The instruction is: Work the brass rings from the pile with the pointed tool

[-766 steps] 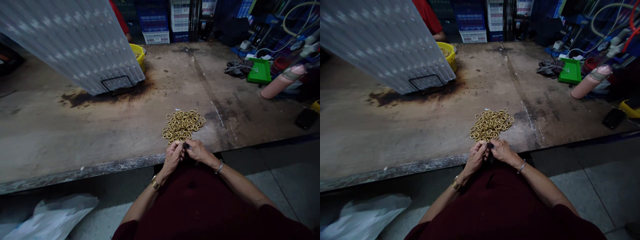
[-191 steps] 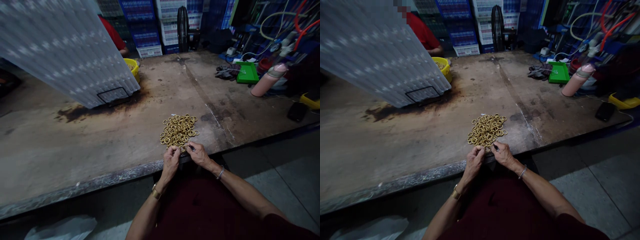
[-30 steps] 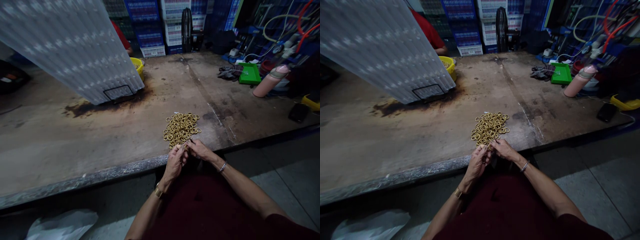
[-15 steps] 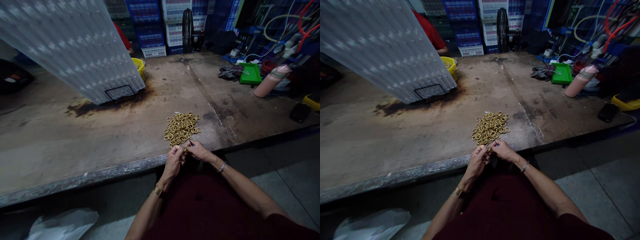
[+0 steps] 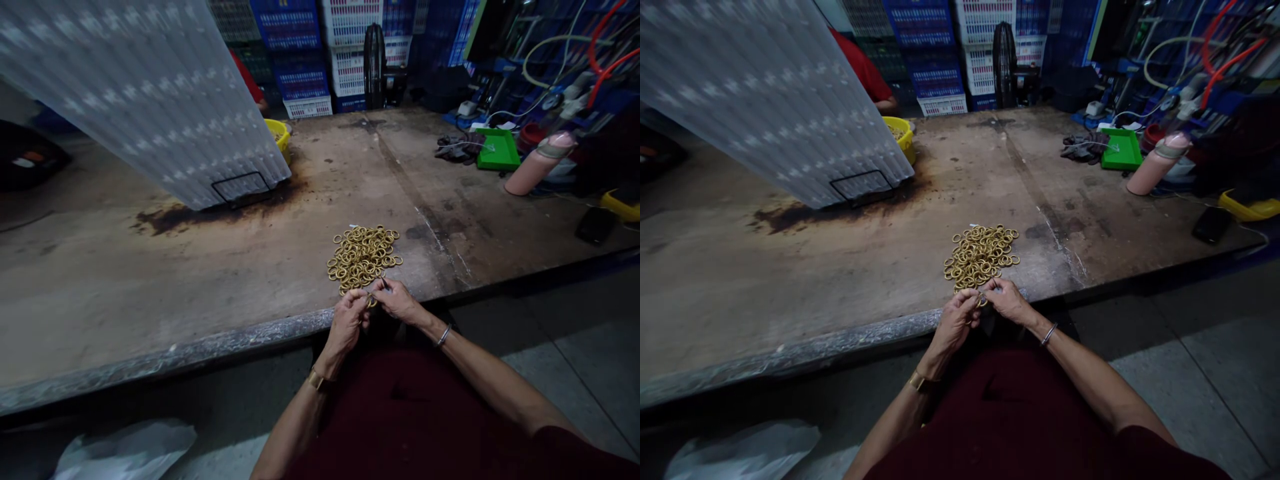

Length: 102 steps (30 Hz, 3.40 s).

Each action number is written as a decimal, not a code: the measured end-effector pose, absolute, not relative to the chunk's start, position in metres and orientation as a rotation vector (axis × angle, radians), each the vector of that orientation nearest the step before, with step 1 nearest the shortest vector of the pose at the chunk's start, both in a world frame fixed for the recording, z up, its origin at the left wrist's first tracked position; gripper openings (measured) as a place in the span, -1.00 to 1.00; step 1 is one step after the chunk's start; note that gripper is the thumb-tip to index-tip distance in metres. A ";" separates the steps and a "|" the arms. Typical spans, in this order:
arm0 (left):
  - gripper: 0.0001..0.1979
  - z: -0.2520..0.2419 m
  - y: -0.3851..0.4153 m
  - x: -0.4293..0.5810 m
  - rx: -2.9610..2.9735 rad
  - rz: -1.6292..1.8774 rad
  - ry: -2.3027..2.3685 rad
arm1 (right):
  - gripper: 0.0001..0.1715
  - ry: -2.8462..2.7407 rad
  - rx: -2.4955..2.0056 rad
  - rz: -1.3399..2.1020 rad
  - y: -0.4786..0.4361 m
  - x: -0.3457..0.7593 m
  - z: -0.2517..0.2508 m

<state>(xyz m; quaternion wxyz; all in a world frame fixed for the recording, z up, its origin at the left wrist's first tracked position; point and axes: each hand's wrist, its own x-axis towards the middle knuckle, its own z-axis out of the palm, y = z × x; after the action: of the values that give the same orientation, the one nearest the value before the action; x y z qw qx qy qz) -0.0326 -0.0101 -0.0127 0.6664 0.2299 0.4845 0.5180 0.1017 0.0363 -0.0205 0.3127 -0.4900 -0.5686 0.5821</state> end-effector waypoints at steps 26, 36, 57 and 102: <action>-0.60 -0.030 -0.016 -0.035 0.743 1.234 1.217 | -0.78 -1.633 -1.301 1.490 0.035 0.099 -0.021; -0.61 -0.028 -0.014 -0.035 0.693 1.293 1.163 | -0.79 -1.606 -1.314 1.474 0.035 0.098 -0.020; -0.85 -0.028 -0.015 -0.038 1.270 1.298 1.238 | -0.69 -1.290 -1.335 1.856 0.040 0.104 -0.012; -0.64 0.003 0.018 -0.030 0.148 1.059 0.932 | -0.67 -1.915 -1.165 1.232 0.047 0.106 -0.012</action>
<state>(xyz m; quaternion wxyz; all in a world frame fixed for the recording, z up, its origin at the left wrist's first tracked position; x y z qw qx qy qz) -0.0302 0.0175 0.0025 0.7588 0.0681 0.4280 0.4862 0.1064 0.0473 -0.0115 0.2879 -0.4361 -0.7169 0.4614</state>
